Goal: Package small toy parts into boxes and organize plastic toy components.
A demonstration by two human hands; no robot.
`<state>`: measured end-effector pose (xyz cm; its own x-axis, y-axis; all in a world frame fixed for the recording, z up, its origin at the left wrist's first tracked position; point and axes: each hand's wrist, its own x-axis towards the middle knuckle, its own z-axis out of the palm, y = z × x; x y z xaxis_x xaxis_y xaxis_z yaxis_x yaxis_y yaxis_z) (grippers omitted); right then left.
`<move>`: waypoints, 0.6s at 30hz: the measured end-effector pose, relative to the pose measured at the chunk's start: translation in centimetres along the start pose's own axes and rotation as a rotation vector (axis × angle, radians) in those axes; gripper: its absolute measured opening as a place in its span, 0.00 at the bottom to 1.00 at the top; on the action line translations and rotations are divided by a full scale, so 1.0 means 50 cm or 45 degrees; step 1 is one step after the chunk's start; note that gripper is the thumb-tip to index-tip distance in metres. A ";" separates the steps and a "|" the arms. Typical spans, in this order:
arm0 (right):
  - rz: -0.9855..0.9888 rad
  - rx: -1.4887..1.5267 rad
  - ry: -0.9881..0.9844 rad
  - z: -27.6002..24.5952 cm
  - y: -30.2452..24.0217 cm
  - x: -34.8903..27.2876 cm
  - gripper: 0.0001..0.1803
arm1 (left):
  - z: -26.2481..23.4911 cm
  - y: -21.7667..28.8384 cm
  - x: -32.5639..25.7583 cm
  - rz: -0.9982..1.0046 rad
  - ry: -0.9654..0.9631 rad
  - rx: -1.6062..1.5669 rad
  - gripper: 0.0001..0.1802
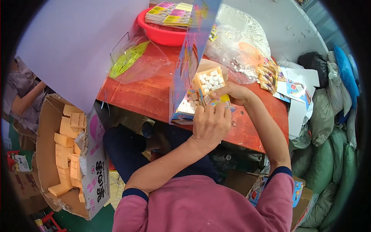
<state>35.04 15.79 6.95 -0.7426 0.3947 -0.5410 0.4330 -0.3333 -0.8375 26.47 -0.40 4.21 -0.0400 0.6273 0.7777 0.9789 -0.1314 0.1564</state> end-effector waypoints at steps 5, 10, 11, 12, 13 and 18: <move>-0.039 0.150 -0.047 -0.019 0.024 0.000 0.27 | 0.001 0.005 0.004 -0.027 -0.062 0.033 0.04; -0.088 0.165 -0.017 -0.010 0.028 -0.011 0.28 | -0.016 0.020 0.010 -0.069 -0.191 0.078 0.05; -0.105 0.083 0.002 -0.014 0.035 -0.008 0.28 | -0.032 0.015 0.027 -0.064 -0.191 0.072 0.05; -0.124 0.001 0.021 -0.017 0.039 -0.008 0.28 | -0.048 -0.001 0.046 -0.078 -0.482 -0.150 0.07; -0.127 0.003 0.015 -0.015 0.038 -0.008 0.28 | -0.072 -0.020 0.073 -0.098 -0.774 -0.360 0.10; -0.097 0.066 0.068 -0.005 0.025 -0.014 0.27 | -0.066 -0.105 0.171 -0.019 -0.965 -0.114 0.11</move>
<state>36.23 15.31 6.26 -0.7436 0.4653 -0.4802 0.3482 -0.3436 -0.8722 20.31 3.12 12.07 0.1272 0.9806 0.1495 0.9581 -0.1605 0.2374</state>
